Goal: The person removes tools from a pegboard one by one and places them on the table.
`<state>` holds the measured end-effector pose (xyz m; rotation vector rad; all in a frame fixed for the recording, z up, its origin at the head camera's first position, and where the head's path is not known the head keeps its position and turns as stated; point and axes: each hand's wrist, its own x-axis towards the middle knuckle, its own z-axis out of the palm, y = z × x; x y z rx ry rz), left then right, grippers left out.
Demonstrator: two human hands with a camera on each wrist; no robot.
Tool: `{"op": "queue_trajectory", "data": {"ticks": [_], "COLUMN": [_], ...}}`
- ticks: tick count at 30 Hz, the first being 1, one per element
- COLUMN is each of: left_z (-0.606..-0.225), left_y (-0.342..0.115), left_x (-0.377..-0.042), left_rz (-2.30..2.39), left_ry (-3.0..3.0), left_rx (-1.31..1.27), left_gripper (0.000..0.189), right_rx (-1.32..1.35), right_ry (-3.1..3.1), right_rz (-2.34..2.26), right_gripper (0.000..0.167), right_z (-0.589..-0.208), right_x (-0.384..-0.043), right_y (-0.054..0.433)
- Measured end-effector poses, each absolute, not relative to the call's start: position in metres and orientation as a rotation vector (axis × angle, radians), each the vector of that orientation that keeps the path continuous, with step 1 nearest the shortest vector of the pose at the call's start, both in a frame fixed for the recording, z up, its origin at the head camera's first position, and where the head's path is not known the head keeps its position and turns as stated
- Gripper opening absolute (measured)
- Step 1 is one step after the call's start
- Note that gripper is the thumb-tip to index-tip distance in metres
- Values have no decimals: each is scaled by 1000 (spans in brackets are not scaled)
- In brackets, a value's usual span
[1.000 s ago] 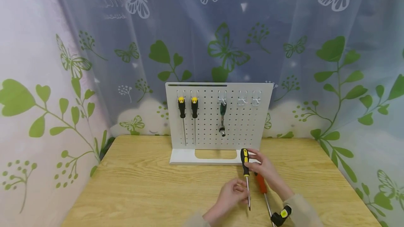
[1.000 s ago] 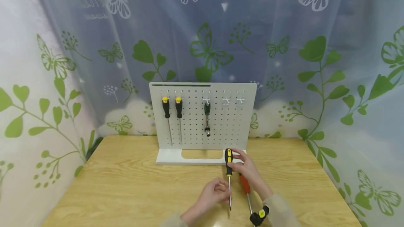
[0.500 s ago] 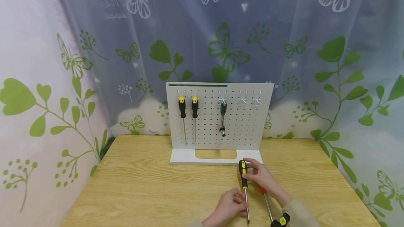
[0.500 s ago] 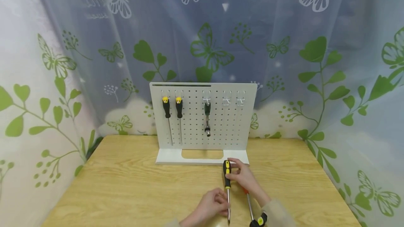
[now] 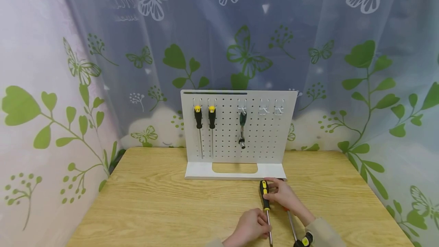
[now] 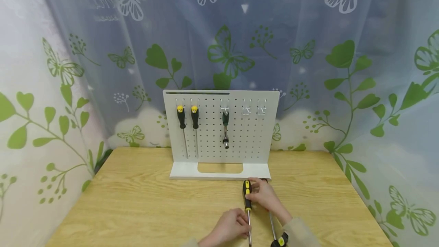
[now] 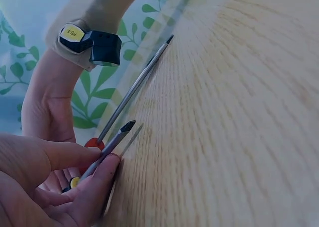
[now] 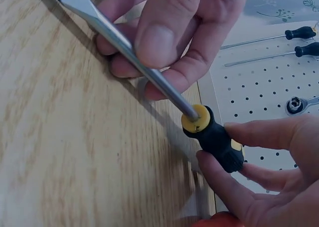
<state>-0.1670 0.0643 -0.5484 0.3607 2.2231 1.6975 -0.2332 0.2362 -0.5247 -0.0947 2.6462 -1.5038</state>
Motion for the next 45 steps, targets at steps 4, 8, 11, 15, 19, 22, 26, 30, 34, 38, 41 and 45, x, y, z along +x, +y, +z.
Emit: {"op": "queue_trajectory", "data": {"ticks": [4, 8, 11, 15, 19, 22, 26, 30, 34, 38, 41, 45], "left_z": [-546, -545, -545, -545, -546, -546, -545, -544, -543, -542, -544, -546], "left_y": [64, 64, 65, 66, 67, 68, 68, 68, 69, 69, 70, 70], "left_x": [-167, -168, -169, -172, -176, -178, -179, -181, -181, -181, -180, -180], "left_rz": [1664, 1626, 1618, 1607, 1579, 1571, 1566, 1558, 1547, 1534, 1537, 1543], "left_ry": [2240, 2274, 2292, 2308, 2320, 2312, 2304, 2306, 2311, 2319, 2326, 2340], "left_rx": [345, 330, 346, 372, 382, 383, 386, 405, 428, 440, 449, 451], "left_gripper": [17, 18, 20, 22, 22, 22, 21, 22, 23, 23, 23, 24], "right_rx": [-116, -152, -145, -133, -136, -146, -189, -225, -240, -251, -262, -274], "right_ry": [2640, 2624, 2629, 2635, 2716, 2840, 2951, 2971, 2977, 2981, 2982, 2973], "right_rz": [-1480, -1474, -1477, -1481, -1401, -1252, -1082, -1017, -987, -984, -989, -999], "right_gripper": [61, 61, 60, 59, 59, 58, 58, 59, 60, 61, 61, 62], "right_z": [-524, -524, -524, -525, -526, -526, -523, -520, -520, -522, -521, -520], "right_x": [-232, -232, -233, -233, -235, -236, -237, -237, -237, -236, -235, -233], "right_y": [234, 232, 231, 230, 229, 229, 229, 230, 231, 233, 233, 234]}}
